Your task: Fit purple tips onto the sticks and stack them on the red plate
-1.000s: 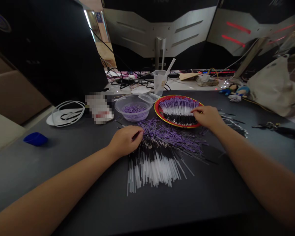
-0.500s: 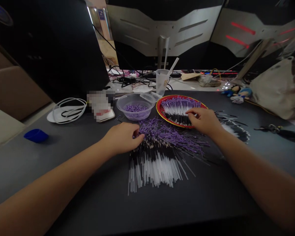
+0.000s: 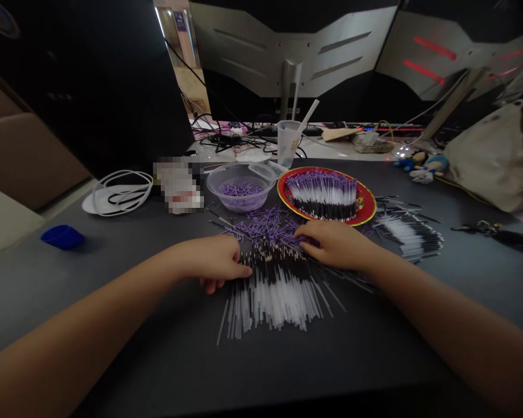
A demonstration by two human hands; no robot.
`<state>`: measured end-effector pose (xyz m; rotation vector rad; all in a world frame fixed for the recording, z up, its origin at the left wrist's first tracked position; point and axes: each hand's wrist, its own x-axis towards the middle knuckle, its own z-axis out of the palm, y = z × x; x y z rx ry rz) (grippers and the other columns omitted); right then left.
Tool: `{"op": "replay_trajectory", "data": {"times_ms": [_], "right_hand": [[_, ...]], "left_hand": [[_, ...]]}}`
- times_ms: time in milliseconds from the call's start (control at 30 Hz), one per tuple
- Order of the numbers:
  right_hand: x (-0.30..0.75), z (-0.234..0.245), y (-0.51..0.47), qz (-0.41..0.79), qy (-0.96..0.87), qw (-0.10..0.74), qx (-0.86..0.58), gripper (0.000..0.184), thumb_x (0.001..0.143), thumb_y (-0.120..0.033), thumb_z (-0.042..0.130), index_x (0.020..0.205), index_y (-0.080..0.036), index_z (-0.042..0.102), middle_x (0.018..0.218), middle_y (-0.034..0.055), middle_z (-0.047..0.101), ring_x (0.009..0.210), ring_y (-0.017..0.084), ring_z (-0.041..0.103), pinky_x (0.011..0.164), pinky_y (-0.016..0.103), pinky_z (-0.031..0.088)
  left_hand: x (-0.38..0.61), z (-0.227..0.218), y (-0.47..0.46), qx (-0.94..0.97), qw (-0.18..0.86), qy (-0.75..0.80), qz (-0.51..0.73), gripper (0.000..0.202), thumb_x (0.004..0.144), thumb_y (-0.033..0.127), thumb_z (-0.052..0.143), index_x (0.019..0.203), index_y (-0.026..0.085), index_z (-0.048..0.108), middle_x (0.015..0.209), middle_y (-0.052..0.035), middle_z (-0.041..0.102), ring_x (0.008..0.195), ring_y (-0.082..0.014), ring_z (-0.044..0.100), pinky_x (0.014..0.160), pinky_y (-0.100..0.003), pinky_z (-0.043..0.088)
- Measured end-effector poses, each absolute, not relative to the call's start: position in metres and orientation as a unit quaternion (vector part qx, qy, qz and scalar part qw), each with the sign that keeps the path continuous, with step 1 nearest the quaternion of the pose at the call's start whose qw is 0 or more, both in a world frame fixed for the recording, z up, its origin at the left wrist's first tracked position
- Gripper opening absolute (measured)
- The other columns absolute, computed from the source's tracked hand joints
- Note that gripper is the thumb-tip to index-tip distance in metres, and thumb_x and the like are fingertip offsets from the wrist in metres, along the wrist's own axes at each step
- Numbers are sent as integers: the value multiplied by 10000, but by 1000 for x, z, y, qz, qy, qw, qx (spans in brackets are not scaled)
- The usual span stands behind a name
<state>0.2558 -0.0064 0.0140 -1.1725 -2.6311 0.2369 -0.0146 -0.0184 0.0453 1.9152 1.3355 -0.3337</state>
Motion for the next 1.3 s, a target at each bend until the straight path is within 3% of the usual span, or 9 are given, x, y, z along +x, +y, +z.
{"op": "replay_trajectory", "data": {"times_ms": [267, 400, 667, 867, 1000, 1133, 1300], "right_hand": [[254, 9, -2, 73, -900, 128, -410, 131, 842, -204, 514, 918, -214, 620, 891, 54, 664, 797, 198, 599, 688, 315, 433], [253, 10, -5, 57, -902, 105, -414, 153, 867, -213, 480, 951, -197, 606, 915, 49, 656, 829, 187, 602, 704, 300, 437], [252, 9, -4, 44, -905, 102, -412, 155, 878, -214, 469, 956, -195, 603, 934, 58, 651, 858, 195, 605, 733, 311, 453], [251, 9, -6, 44, -903, 125, -409, 163, 886, -217, 464, 965, -192, 604, 933, 61, 655, 859, 197, 606, 737, 315, 452], [247, 7, -5, 72, -893, 167, -411, 192, 891, -239, 483, 1016, -184, 618, 975, 67, 662, 886, 195, 605, 770, 318, 450], [238, 1, -4, 119, -874, 202, -426, 158, 870, -240, 523, 944, -187, 651, 886, 45, 659, 791, 161, 594, 719, 289, 441], [234, -2, -3, 145, -860, 193, -450, 102, 838, -237, 554, 883, -203, 639, 801, 17, 631, 720, 146, 555, 647, 270, 401]], "left_hand": [[-8, 36, -14, 725, 460, 499, -116, 353, 811, 389, 484, 539, 167, 526, 490, -32, 629, 367, -130, 574, 383, -196, 412], [-8, 34, -9, 672, 516, 513, -137, 387, 801, 440, 549, 550, 146, 521, 475, -8, 597, 377, -113, 572, 426, -188, 424], [-26, 22, 8, 628, 625, 447, -126, 436, 765, 561, 608, 625, 159, 515, 437, 25, 545, 317, -97, 504, 363, -182, 397], [-24, 20, 9, 598, 685, 415, 25, 396, 813, 524, 578, 643, 182, 472, 382, 90, 394, 247, -43, 306, 336, -178, 395], [-21, 17, 11, 552, 715, 414, 111, 313, 894, 444, 498, 731, 178, 533, 353, 96, 372, 218, -36, 235, 322, -186, 415], [-19, 12, 13, 498, 737, 401, 219, 285, 924, 350, 467, 756, 153, 585, 362, 62, 459, 215, -60, 323, 297, -188, 421], [-20, 16, 12, 429, 772, 347, 314, 286, 913, 321, 502, 817, 99, 654, 648, -41, 689, 350, -95, 554, 318, -179, 451]]}}
